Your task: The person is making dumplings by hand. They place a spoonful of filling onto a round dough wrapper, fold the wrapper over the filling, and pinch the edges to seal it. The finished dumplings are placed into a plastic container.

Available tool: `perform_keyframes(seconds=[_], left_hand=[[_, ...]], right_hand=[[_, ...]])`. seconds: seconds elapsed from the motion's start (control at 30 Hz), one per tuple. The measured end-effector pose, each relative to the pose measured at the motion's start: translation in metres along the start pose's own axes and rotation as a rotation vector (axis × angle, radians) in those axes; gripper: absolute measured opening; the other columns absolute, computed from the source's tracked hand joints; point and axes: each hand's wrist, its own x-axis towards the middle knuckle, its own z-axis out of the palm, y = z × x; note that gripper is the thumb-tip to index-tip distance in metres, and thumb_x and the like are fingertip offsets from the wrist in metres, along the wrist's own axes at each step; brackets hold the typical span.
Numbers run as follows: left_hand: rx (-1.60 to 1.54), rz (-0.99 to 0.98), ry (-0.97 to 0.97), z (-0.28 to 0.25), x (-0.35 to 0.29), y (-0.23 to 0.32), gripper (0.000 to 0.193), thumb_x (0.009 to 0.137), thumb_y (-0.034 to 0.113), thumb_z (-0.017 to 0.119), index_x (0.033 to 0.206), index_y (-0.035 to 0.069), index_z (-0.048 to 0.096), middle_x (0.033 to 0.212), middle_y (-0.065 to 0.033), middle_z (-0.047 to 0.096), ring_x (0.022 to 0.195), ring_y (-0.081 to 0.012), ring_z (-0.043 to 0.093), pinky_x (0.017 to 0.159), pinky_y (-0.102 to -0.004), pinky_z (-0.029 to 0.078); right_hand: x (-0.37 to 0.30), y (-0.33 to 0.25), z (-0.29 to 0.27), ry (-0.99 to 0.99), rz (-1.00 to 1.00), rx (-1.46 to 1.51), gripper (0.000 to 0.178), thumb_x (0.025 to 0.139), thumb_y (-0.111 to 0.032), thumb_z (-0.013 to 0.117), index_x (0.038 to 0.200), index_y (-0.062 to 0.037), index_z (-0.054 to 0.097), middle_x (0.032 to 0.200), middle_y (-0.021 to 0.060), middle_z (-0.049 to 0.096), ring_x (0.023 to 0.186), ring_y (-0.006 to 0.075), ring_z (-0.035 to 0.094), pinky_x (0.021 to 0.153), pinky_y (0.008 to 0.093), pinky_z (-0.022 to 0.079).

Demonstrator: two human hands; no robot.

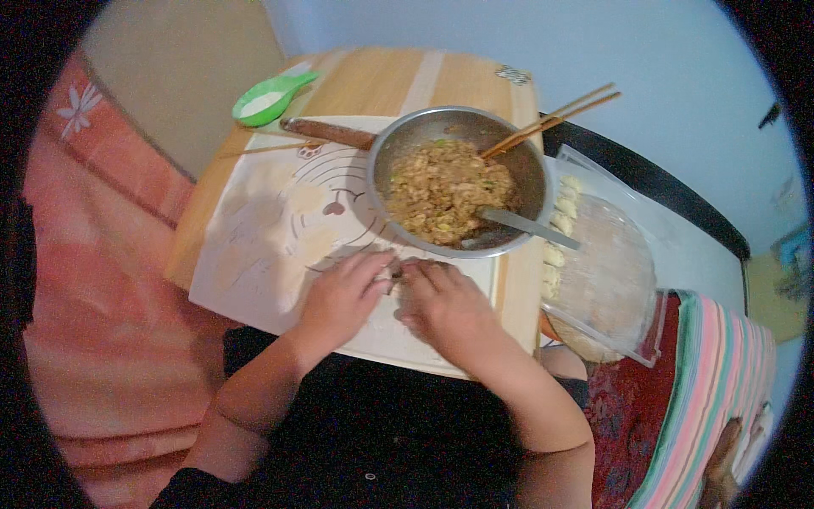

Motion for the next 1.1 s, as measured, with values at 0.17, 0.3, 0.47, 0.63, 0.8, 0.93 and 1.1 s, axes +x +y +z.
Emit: perform_keyframes(seconds=[0.17,0.3,0.47,0.63,0.8,0.93,1.1], left_hand=[[-0.086,-0.059,0.027,-0.014,-0.001,-0.004,0.037,0.086,0.007,0.057,0.123,0.005,0.052,0.108,-0.0127,0.063,0.089,-0.0244,0.064,0.077,-0.0334,0.051],[-0.212,-0.144,0.022,-0.011,-0.001,-0.001,0.035,0.086,0.008,0.058,0.121,0.007,0.052,0.104,-0.0105,0.063,0.087,-0.0239,0.064,0.076,-0.0338,0.050],[-0.307,-0.190,0.029,-0.009,-0.001,-0.010,0.036,0.087,0.007,0.056,0.123,0.006,0.051,0.107,-0.0096,0.064,0.089,-0.0216,0.064,0.077,-0.0312,0.050],[-0.522,-0.279,-0.078,-0.010,0.000,-0.015,0.038,0.091,0.000,0.049,0.128,-0.001,0.045,0.110,-0.0105,0.058,0.097,-0.0173,0.059,0.085,-0.0280,0.047],[-0.510,-0.255,-0.019,-0.010,-0.002,-0.013,0.037,0.088,0.004,0.054,0.124,0.002,0.050,0.105,-0.0097,0.065,0.091,-0.0164,0.063,0.081,-0.0282,0.048],[-0.540,-0.263,0.034,-0.015,-0.002,-0.007,0.036,0.088,0.002,0.053,0.124,-0.001,0.049,0.104,-0.0128,0.064,0.089,-0.0180,0.064,0.082,-0.0286,0.048],[-0.377,-0.219,0.068,-0.026,0.008,-0.004,0.035,0.087,-0.001,0.051,0.122,-0.004,0.049,0.100,-0.0156,0.065,0.088,-0.0204,0.065,0.080,-0.0307,0.050]], right_hand=[[0.000,-0.003,0.011,-0.035,-0.007,-0.085,0.035,0.073,-0.006,0.061,0.107,-0.0005,0.055,0.106,0.0148,0.053,0.097,0.0306,0.054,0.081,0.0394,0.049],[-0.010,0.004,0.007,-0.040,-0.009,0.068,0.027,0.073,-0.002,0.059,0.099,-0.0007,0.057,0.100,0.0142,0.050,0.095,0.0316,0.054,0.077,0.0395,0.050],[-0.016,0.010,-0.007,-0.158,0.114,0.203,0.024,0.077,-0.003,0.060,0.101,-0.0005,0.056,0.099,0.0123,0.055,0.094,0.0286,0.057,0.076,0.0358,0.050],[-0.033,0.052,-0.022,-0.401,0.389,1.134,0.035,0.084,-0.015,0.066,0.115,-0.0022,0.054,0.102,0.0079,0.061,0.092,0.0180,0.060,0.077,0.0289,0.050],[-0.088,0.073,-0.085,-0.330,0.743,1.428,0.046,0.085,-0.009,0.063,0.129,-0.0033,0.049,0.099,0.0078,0.062,0.086,0.0135,0.061,0.067,0.0231,0.052],[-0.108,0.131,-0.117,-0.064,0.833,1.168,0.041,0.083,-0.008,0.065,0.122,-0.0037,0.053,0.096,0.0081,0.063,0.081,0.0132,0.061,0.066,0.0227,0.052],[-0.069,0.248,-0.130,0.004,0.922,0.615,0.037,0.075,-0.008,0.070,0.111,-0.0047,0.058,0.095,0.0069,0.063,0.084,0.0122,0.059,0.072,0.0271,0.051]])
